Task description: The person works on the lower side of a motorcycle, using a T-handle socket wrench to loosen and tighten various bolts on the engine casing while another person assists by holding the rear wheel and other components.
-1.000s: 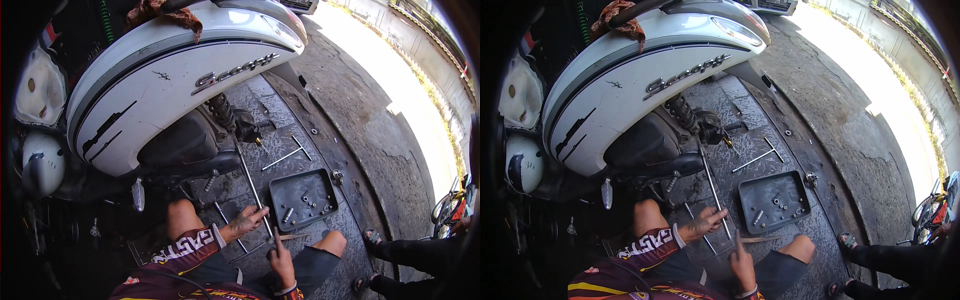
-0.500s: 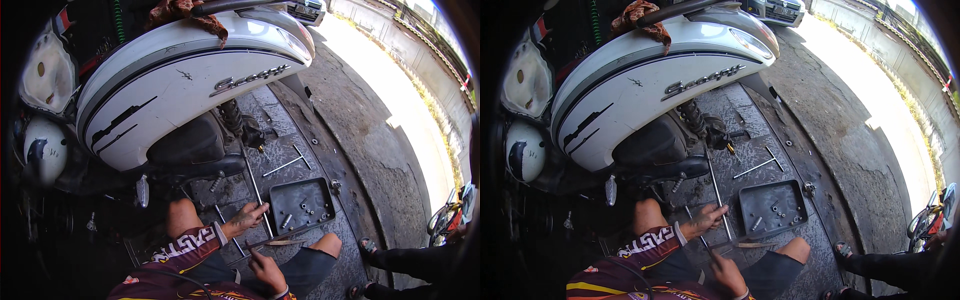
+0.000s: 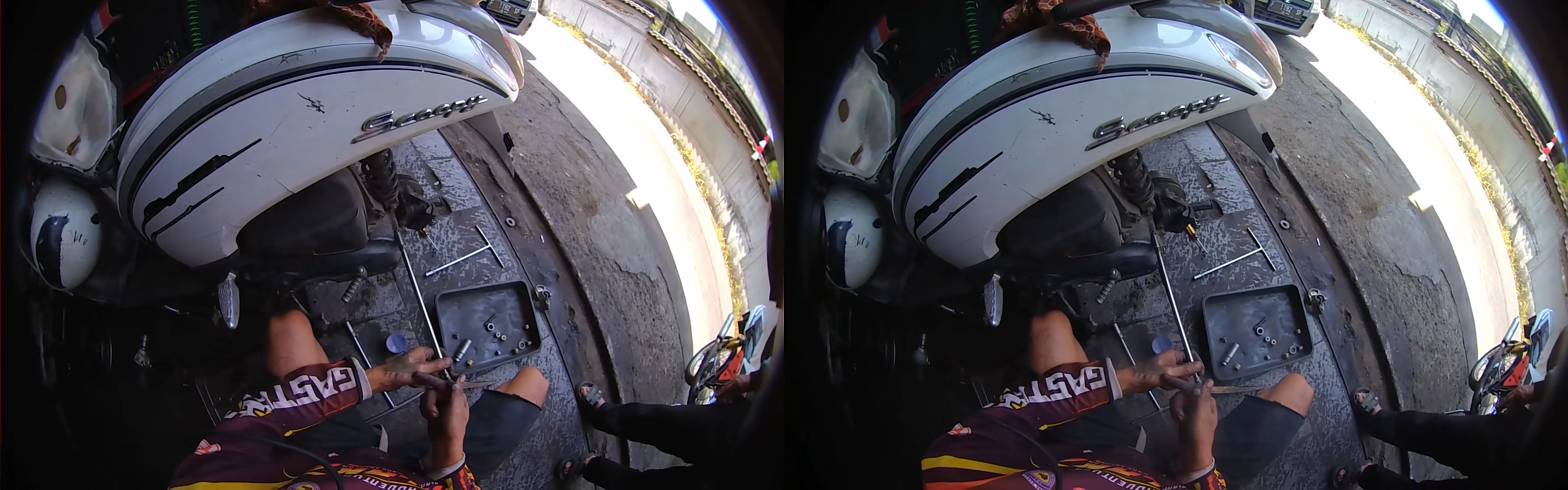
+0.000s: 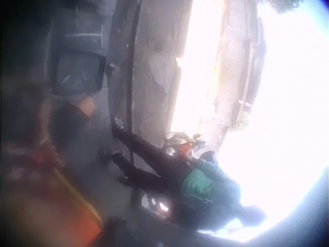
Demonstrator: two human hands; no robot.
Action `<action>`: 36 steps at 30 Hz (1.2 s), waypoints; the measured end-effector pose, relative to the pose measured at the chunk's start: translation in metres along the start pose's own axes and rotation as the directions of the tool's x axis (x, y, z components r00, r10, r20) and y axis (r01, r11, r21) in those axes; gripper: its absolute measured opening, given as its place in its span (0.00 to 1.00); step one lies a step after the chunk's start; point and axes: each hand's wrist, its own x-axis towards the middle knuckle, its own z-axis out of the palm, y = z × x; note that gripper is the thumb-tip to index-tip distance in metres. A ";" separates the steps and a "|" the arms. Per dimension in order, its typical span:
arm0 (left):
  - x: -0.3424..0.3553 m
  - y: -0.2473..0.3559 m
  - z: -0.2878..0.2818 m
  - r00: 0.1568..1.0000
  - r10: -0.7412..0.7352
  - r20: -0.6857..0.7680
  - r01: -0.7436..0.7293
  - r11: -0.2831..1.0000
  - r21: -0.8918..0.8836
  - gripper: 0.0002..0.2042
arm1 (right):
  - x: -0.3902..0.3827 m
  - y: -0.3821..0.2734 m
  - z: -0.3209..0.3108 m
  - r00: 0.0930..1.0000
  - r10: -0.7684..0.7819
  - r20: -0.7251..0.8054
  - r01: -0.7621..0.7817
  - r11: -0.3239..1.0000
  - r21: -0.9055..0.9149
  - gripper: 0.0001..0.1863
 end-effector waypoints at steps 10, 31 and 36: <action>0.002 -0.001 -0.008 0.993 0.070 -0.095 -0.063 0.995 0.071 0.11 | -0.006 -0.009 -0.011 0.978 -0.205 -0.039 0.183 0.933 -0.309 0.30; 0.018 0.011 -0.022 0.981 0.151 -0.119 -0.154 0.988 -0.014 0.12 | -0.014 0.038 -0.012 0.896 -0.070 0.439 0.366 0.676 -0.639 0.32; 0.009 0.013 -0.030 0.978 0.085 -0.190 -0.092 0.995 -0.027 0.10 | 0.004 -0.003 -0.016 0.965 -0.222 -0.142 0.136 0.881 -0.454 0.38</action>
